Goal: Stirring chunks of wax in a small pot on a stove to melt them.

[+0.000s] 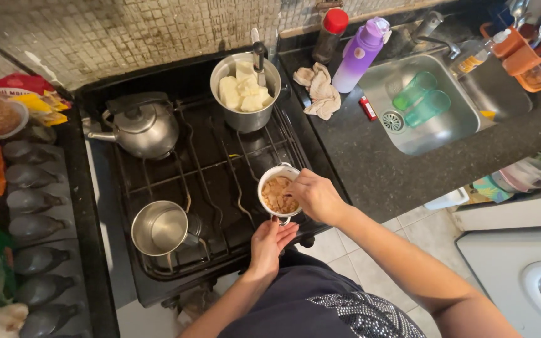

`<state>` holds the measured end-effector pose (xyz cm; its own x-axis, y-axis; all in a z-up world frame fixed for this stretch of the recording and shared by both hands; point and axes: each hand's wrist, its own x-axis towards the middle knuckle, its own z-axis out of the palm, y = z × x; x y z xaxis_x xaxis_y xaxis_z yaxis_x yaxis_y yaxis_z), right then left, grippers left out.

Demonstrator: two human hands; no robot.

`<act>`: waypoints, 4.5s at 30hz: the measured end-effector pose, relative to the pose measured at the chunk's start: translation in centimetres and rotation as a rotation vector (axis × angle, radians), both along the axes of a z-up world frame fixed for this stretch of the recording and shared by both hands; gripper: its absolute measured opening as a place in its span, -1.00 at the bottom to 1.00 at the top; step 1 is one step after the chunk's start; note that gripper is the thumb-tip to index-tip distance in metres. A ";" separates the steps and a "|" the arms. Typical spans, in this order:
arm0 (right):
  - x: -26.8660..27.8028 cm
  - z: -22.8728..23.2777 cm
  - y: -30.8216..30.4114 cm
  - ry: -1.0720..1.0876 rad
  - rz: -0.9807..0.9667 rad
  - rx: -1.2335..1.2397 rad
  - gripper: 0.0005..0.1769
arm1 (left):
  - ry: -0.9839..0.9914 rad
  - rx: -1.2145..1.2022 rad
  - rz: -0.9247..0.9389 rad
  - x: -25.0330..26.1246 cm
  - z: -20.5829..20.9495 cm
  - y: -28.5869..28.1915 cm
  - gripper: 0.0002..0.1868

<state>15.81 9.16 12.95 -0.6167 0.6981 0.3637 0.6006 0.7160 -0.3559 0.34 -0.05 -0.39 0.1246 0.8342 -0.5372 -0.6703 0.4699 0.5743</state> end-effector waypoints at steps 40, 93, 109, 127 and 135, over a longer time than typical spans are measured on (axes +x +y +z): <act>3.1 2.5 0.4 -0.083 0.082 -0.032 -0.78 | 0.088 -0.058 0.104 0.8 0.1 -0.1 -0.68; -0.4 0.4 1.5 -0.146 0.025 0.101 -0.69 | 0.018 -0.051 -0.100 -0.6 -0.5 0.9 -0.71; 1.6 2.7 1.3 -0.134 0.075 0.037 -0.82 | 0.024 -0.065 -0.055 0.0 -0.1 1.0 -0.72; 1.6 1.0 1.5 -0.052 0.016 0.031 -0.79 | 0.090 -0.073 -0.055 -0.1 -0.8 1.3 -0.69; 1.3 2.2 0.5 -0.088 0.006 0.021 -0.81 | 0.051 -0.091 -0.022 0.2 -2.4 1.5 -0.70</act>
